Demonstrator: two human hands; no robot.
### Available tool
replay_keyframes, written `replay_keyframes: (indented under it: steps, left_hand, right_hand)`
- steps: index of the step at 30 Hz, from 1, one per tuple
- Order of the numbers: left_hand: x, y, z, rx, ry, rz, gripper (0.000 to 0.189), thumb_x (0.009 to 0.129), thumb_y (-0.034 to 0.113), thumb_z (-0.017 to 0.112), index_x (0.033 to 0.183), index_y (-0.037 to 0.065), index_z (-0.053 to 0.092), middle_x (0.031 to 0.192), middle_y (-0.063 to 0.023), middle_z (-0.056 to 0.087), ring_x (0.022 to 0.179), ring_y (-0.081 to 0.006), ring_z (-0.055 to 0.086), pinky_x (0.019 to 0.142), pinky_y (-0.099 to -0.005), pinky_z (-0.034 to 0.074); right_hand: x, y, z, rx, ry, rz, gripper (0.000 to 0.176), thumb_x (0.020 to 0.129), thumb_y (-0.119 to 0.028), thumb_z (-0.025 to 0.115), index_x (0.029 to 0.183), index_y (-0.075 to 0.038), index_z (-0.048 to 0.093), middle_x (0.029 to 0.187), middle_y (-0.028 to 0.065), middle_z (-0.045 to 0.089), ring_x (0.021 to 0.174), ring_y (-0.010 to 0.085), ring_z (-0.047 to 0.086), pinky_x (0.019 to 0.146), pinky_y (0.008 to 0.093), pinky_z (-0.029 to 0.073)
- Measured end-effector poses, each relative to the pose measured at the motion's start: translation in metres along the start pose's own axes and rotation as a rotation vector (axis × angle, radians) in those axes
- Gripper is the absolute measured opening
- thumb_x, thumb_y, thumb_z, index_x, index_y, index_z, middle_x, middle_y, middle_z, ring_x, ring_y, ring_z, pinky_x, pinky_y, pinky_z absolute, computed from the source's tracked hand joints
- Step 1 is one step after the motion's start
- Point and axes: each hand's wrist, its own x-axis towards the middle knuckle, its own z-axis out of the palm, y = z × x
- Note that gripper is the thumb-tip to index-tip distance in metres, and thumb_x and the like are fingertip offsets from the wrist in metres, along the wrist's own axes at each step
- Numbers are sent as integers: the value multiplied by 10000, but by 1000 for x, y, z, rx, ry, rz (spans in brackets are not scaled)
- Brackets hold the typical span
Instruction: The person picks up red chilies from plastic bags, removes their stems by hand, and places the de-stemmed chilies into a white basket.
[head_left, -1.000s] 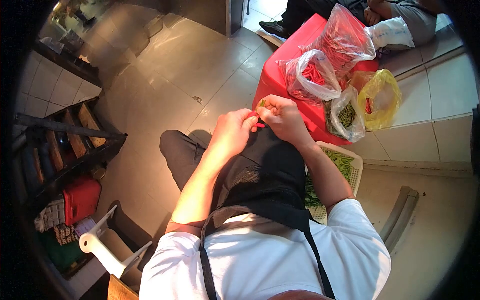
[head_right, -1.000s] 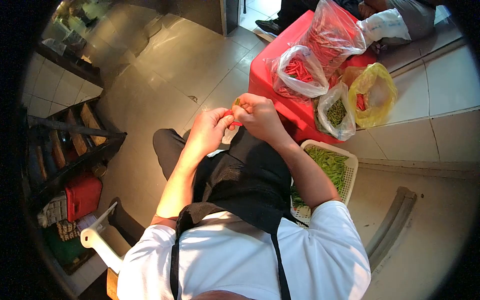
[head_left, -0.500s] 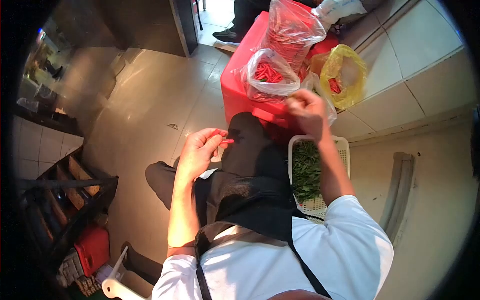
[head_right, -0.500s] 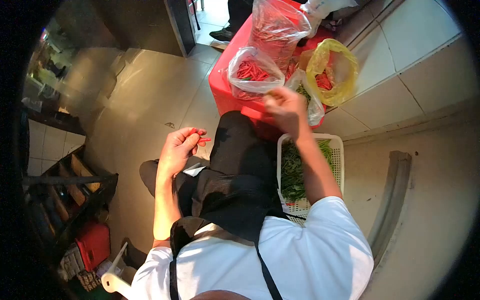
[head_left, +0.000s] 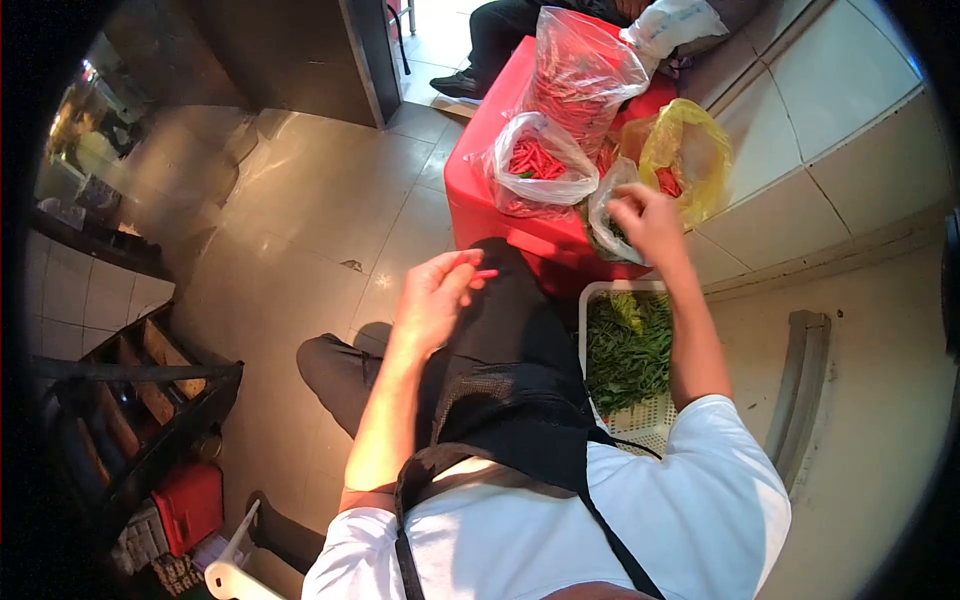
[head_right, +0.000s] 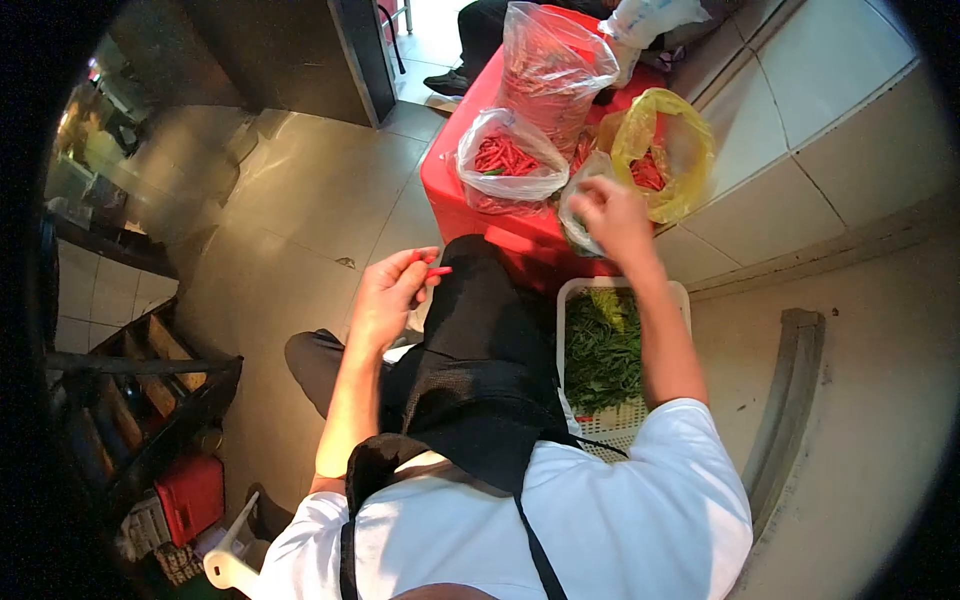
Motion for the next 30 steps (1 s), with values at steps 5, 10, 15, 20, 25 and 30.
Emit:
replay_keyframes:
  steps: [5, 10, 15, 20, 25, 30]
  left_hand:
    - [1, 12, 40, 448, 29, 233, 345, 884, 97, 635, 1207, -21, 601, 940, -214, 694, 906, -272, 706, 756, -366, 532]
    - [9, -2, 34, 550, 111, 286, 419, 867, 156, 686, 1226, -13, 551, 932, -211, 695, 882, -304, 704, 743, -386, 526]
    - [12, 16, 29, 390, -114, 124, 327, 883, 129, 664, 1163, -19, 586, 881, -157, 710, 779, -224, 694, 673, -330, 516]
    - [16, 2, 31, -5, -206, -6, 231, 928, 96, 615, 1130, -18, 614, 817, -24, 669, 612, -59, 520, 567, -219, 439]
    - [18, -23, 33, -216, -132, -31, 329, 935, 90, 615, 1231, -33, 540, 843, -50, 659, 625, -71, 539, 563, -217, 442]
    - [19, -20, 44, -438, -190, -50, 465, 932, 90, 631, 1327, -57, 435, 933, -114, 661, 731, -119, 615, 663, -247, 514]
  right_hand:
    - [-50, -80, 71, 935, -389, 126, 281, 966, -135, 565, 1199, 18, 607, 880, 0, 630, 740, 72, 593, 646, 222, 509]
    - [-50, -77, 85, 884, -410, 54, 240, 971, -71, 566, 1184, 28, 614, 918, 24, 637, 765, 71, 576, 703, 232, 505]
    - [-53, -80, 78, 939, -402, 30, 174, 953, -28, 578, 1108, 32, 630, 891, 40, 652, 754, 78, 590, 701, 236, 509]
    - [-58, -80, 75, 862, -323, 78, 154, 938, -21, 597, 1080, 16, 644, 905, 35, 668, 794, 87, 618, 713, 233, 518]
    - [-67, -85, 75, 661, -158, -132, 187, 870, 34, 655, 1054, 4, 671, 956, 44, 677, 829, 105, 637, 759, 246, 533]
    - [-62, -71, 70, 807, -179, 34, 144, 877, -2, 642, 1016, 11, 679, 914, 66, 688, 796, 106, 626, 712, 253, 518]
